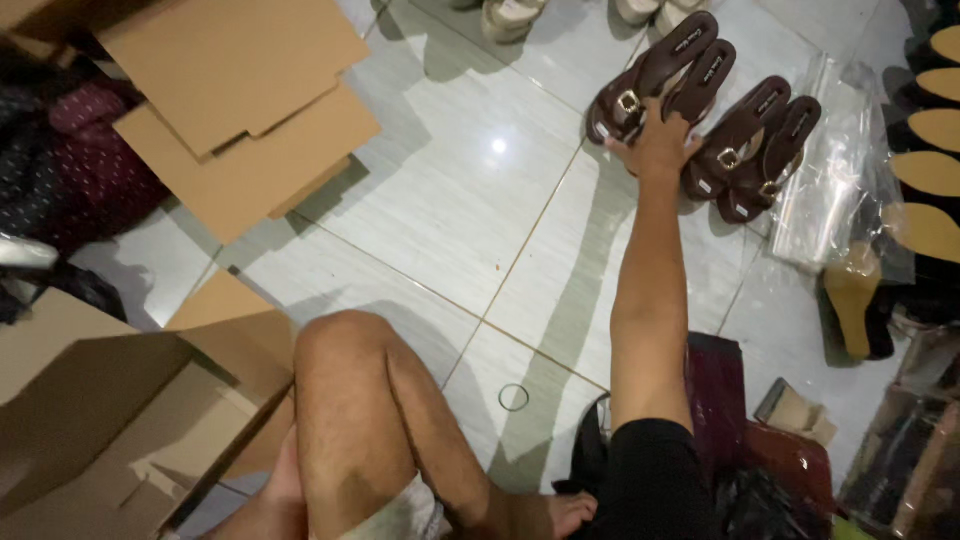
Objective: The person sits on the floor and repeatedly picks up pairs of brown shoes, places them into small cardboard boxes, and closes the boxes. The person then moves the packed boxes to a stack nearby. This process is repeated multiple times with different pairs of shoes.
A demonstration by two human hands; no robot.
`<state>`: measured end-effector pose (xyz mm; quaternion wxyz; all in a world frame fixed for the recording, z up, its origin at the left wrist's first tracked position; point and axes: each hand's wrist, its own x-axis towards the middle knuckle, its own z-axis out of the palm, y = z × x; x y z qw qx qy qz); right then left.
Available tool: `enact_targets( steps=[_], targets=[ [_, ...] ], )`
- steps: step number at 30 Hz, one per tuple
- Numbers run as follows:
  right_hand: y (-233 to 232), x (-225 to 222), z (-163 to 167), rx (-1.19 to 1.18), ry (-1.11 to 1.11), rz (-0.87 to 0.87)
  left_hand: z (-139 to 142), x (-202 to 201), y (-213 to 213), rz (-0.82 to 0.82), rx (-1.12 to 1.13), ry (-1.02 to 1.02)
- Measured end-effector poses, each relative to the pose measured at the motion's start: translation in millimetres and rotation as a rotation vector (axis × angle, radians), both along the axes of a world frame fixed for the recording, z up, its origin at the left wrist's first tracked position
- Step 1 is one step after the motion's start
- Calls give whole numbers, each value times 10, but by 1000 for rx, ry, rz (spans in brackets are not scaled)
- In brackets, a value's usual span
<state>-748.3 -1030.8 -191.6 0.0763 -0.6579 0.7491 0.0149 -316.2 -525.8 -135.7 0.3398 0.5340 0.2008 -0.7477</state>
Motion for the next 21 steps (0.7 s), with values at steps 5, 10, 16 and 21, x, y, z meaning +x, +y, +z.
enact_targets(
  steps=[5,10,16,21],
  targets=[
    [720,422,-118,-158,-186,17,289,42,191,24,-145,-27],
    [2160,1004,56,-147,-262,153,619,240,315,-186,256,-40],
    [3701,1744,850,-123,-720,306,934,89,389,97,-863,14],
    [5119,2455,1660,-150,-582,637,961,-204,744,44,-874,-1004]
  ],
)
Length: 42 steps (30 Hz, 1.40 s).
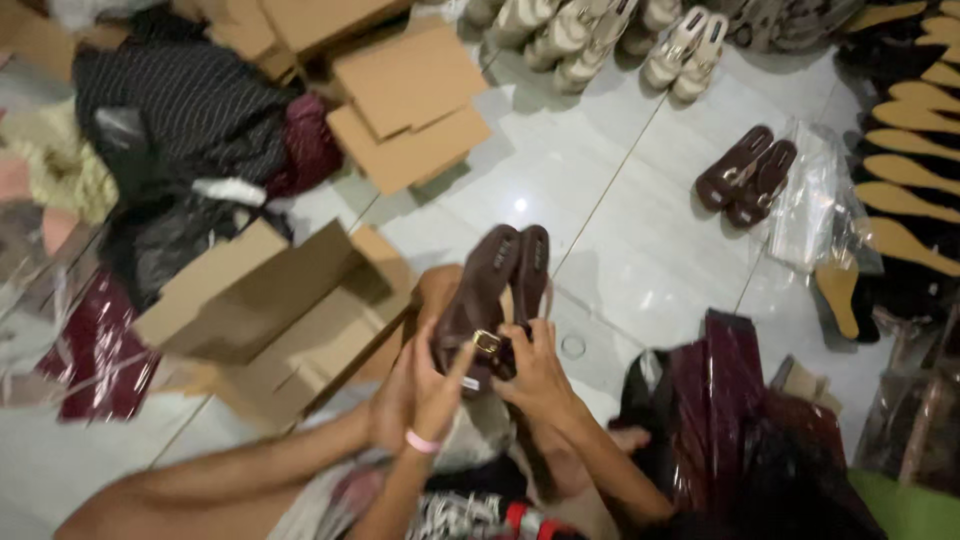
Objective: The person sits on the floor and repeatedly picks up pairs of brown shoes, places them into small cardboard boxes, and closes the boxes. The person then moves the packed boxes to a stack nearby. This process is repeated multiple times with different pairs of shoes.
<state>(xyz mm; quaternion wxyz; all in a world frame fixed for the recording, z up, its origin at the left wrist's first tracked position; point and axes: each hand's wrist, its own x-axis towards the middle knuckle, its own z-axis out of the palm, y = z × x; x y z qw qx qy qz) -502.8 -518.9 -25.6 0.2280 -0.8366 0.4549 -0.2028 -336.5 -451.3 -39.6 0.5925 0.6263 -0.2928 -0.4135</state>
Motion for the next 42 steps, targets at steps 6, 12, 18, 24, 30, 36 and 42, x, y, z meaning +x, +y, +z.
enact_targets(
  steps=[6,12,18,24,30,36,42],
  targets=[
    [385,-54,761,433,-209,417,53,1338,1160,-109,-179,106],
    [619,132,752,1459,108,649,-202,1958,1590,-99,-260,-97],
    [1138,521,729,781,321,864,-705,1690,1937,-535,-125,170],
    [1213,509,612,202,465,814,-1021,1803,2118,-573,-170,70],
    [1104,537,306,-17,362,745,-1108,1741,1912,-528,-82,400],
    [964,581,353,174,302,701,-531,1740,1810,-706,-113,180],
    [903,762,517,218,432,733,148,1285,2023,-769,301,-773]
  ],
)
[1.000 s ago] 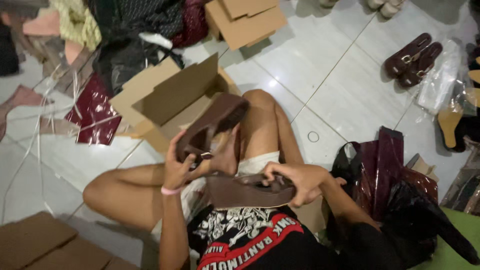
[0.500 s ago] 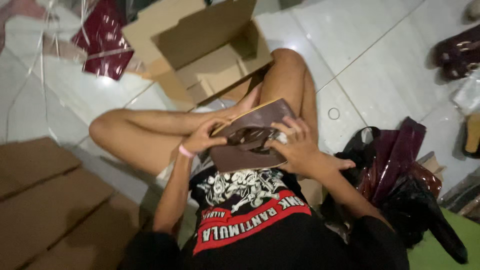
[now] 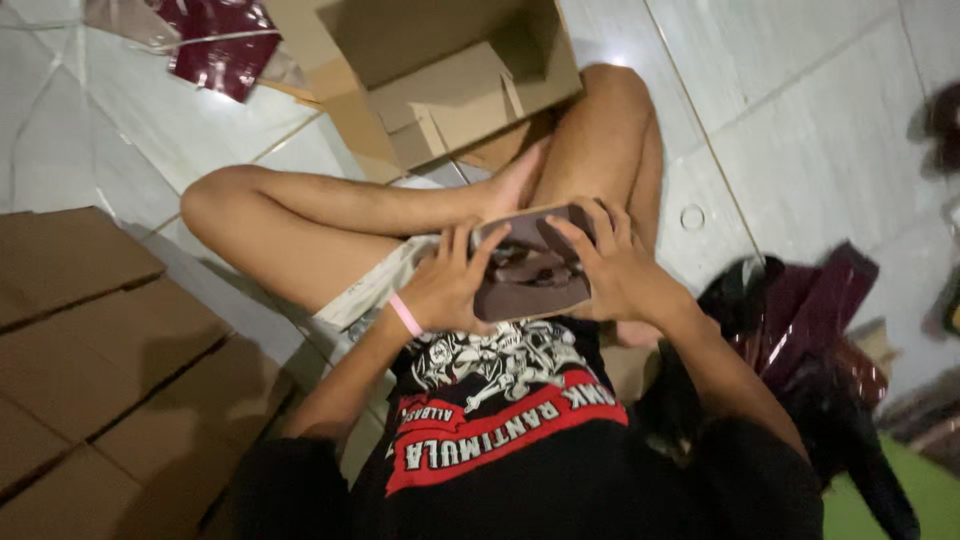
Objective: The person sits on the floor and repeatedly picks up pairs of brown shoes, places them into small cardboard boxes, and closes the boxes. The person then moves the packed boxes to a stack nearby. This process is repeated multiple times with different pairs of shoes.
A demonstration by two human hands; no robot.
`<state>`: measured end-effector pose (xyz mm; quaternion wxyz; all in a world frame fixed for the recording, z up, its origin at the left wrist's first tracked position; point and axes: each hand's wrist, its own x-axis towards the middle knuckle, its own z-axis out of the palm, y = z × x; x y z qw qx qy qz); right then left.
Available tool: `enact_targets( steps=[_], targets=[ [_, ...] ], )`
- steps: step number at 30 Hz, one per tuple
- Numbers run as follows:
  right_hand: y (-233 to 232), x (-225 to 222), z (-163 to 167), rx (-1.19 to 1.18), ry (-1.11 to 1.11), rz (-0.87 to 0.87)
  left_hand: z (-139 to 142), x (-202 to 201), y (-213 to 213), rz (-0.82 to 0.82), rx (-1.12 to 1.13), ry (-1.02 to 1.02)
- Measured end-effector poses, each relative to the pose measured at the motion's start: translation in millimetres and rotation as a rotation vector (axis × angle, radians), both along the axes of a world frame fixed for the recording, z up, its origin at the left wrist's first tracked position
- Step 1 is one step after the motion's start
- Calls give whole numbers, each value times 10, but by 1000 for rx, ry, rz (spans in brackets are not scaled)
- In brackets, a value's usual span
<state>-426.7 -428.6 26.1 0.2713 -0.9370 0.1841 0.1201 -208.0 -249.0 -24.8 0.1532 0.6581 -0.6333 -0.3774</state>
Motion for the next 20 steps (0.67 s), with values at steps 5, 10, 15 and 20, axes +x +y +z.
enact_targets(
  steps=[5,10,15,20],
  targets=[
    [-154,228,46,123,207,85,215,77,11,42,-107,83],
    [-419,376,26,0,-38,202,359,230,-154,72,-203,-14],
    [-1233,950,-293,-413,-504,253,223,763,-628,165,-582,-471],
    [-1813,1656,-708,-370,-262,378,-115,1230,-1195,209,-580,-404]
  ],
)
